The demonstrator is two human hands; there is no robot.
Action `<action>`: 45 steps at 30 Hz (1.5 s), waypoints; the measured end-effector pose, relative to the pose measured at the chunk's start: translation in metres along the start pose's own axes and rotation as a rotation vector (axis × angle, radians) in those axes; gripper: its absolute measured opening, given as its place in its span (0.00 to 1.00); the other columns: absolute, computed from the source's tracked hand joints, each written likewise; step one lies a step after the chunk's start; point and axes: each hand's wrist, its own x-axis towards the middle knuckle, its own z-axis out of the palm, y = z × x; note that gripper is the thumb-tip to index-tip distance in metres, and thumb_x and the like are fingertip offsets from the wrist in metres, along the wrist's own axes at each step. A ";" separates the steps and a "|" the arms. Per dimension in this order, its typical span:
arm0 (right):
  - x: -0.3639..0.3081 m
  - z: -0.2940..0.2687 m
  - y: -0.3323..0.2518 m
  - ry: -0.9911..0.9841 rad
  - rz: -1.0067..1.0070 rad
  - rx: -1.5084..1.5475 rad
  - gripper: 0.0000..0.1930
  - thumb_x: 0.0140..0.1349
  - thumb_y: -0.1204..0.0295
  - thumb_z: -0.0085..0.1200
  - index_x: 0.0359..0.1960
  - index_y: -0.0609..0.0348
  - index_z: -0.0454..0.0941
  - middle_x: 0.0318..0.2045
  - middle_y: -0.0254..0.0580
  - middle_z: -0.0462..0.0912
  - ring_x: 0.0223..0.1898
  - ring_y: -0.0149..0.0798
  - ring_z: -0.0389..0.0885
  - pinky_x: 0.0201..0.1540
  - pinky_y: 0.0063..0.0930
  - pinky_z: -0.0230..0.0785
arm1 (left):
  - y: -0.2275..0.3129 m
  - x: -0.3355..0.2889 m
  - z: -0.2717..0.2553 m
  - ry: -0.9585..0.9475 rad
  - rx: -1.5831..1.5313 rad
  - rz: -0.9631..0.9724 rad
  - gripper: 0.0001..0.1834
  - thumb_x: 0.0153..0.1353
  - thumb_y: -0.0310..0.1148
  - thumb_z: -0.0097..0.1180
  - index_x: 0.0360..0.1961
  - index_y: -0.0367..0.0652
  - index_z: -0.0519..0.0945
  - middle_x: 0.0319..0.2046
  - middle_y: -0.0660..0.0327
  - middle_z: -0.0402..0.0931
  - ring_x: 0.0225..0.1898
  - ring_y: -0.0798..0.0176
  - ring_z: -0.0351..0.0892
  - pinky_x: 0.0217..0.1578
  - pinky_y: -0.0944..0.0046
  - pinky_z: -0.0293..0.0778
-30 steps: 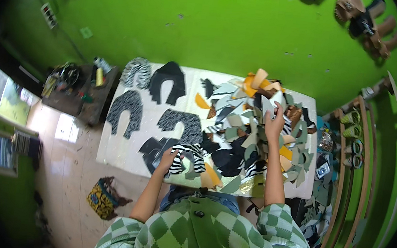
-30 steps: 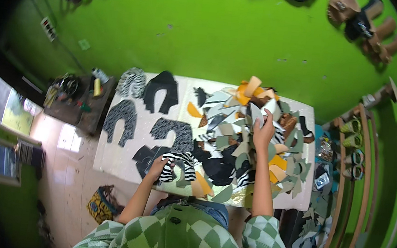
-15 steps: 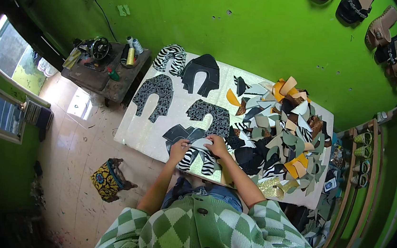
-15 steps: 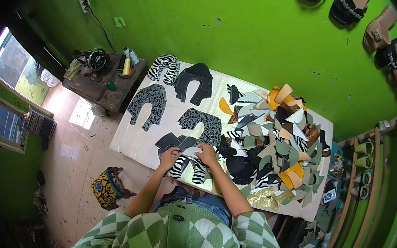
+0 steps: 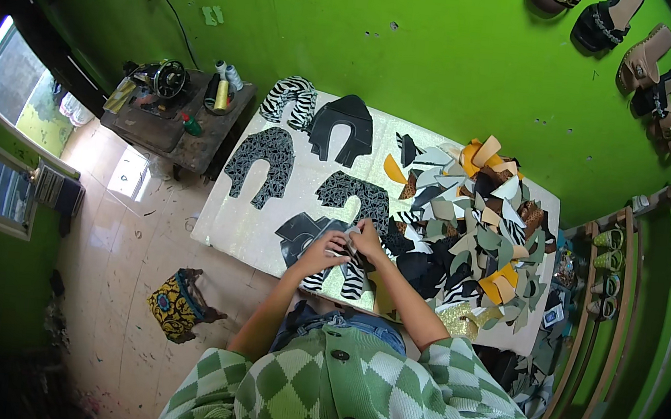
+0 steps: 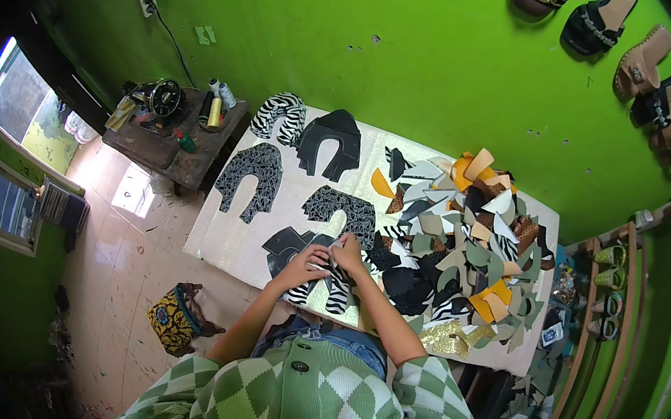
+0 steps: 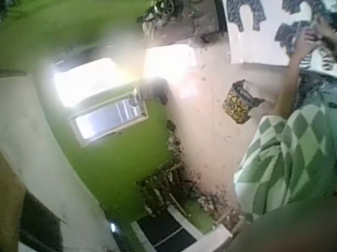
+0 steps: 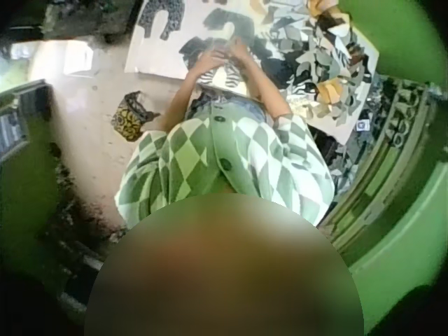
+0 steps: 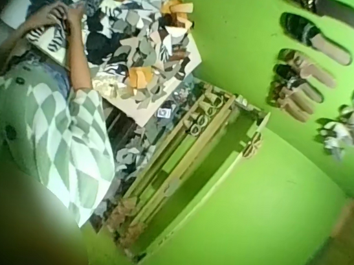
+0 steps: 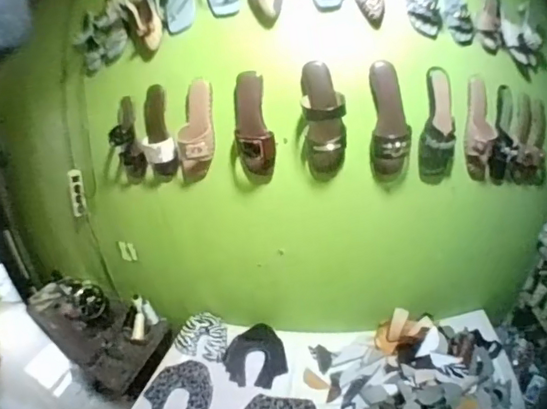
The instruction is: The person is organizing pieces of animal print fabric.
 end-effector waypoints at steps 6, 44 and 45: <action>-0.007 -0.017 -0.052 -0.462 0.594 0.904 0.15 0.63 0.58 0.44 0.41 0.57 0.68 0.34 0.36 0.72 0.30 0.32 0.73 0.31 0.23 0.70 | -0.006 0.015 -0.012 0.189 0.018 0.035 0.22 0.52 0.32 0.61 0.46 0.38 0.67 0.38 0.58 0.73 0.41 0.65 0.76 0.38 0.69 0.73; -0.025 -0.020 0.016 -0.013 -0.124 -0.027 0.11 0.39 0.77 0.67 0.22 0.63 0.76 0.18 0.37 0.78 0.21 0.26 0.75 0.26 0.20 0.69 | -0.050 0.005 -0.026 0.443 0.637 -0.426 0.08 0.42 0.40 0.62 0.25 0.52 0.82 0.26 0.67 0.81 0.32 0.64 0.80 0.39 0.59 0.63; -0.023 -0.020 0.017 -0.021 -0.112 -0.006 0.11 0.39 0.77 0.67 0.22 0.64 0.75 0.18 0.36 0.78 0.21 0.26 0.75 0.27 0.20 0.69 | -0.056 0.005 -0.032 0.414 0.563 -0.397 0.09 0.42 0.40 0.62 0.25 0.51 0.82 0.25 0.66 0.81 0.31 0.64 0.80 0.37 0.62 0.65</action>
